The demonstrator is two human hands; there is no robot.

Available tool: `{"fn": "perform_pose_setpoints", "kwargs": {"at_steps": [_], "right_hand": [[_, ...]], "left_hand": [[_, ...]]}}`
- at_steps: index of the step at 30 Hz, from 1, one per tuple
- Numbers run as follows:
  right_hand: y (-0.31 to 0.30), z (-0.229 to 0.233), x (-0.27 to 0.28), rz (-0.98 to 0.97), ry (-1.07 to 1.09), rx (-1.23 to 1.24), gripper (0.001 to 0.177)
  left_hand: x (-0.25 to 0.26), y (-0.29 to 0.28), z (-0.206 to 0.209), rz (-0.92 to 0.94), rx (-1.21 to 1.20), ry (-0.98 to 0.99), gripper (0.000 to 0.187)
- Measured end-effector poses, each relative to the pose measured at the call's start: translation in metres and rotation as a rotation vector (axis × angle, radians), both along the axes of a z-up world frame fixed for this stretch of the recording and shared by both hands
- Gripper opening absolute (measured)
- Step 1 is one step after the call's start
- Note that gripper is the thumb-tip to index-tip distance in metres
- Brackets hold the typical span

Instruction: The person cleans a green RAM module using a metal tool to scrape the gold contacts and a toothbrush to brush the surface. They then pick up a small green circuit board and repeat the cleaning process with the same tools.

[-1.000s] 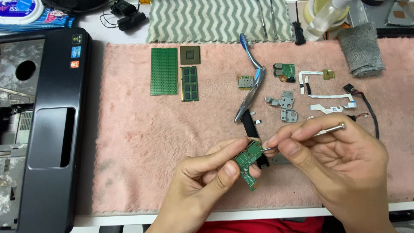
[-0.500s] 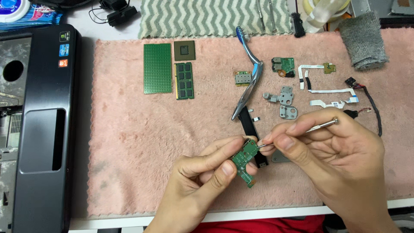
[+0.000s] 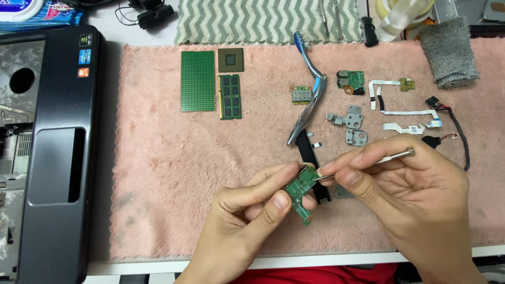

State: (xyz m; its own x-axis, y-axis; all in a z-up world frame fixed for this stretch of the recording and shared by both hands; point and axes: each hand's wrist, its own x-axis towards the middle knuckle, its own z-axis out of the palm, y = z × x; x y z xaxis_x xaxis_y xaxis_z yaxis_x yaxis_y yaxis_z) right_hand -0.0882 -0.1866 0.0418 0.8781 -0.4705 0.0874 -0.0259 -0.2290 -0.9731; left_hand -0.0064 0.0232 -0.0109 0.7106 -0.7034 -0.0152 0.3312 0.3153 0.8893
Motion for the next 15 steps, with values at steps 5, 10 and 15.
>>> {"fn": "perform_pose_setpoints", "kwargs": {"at_steps": [5,10,15], "right_hand": [[-0.0004,-0.0014,0.0005,-0.011,0.029,0.023,0.022],[0.0000,0.0002,0.0026,-0.001,0.031,0.035,0.021],[-0.0010,0.0018,0.0033,-0.007,0.045,0.040,0.020]], "left_hand": [[0.0002,-0.0001,-0.0005,0.009,0.018,-0.013,0.042],[-0.0014,-0.0002,-0.0026,-0.005,-0.012,0.038,0.042],[-0.0014,-0.0010,-0.0005,-0.005,-0.018,0.028,0.042]]}}
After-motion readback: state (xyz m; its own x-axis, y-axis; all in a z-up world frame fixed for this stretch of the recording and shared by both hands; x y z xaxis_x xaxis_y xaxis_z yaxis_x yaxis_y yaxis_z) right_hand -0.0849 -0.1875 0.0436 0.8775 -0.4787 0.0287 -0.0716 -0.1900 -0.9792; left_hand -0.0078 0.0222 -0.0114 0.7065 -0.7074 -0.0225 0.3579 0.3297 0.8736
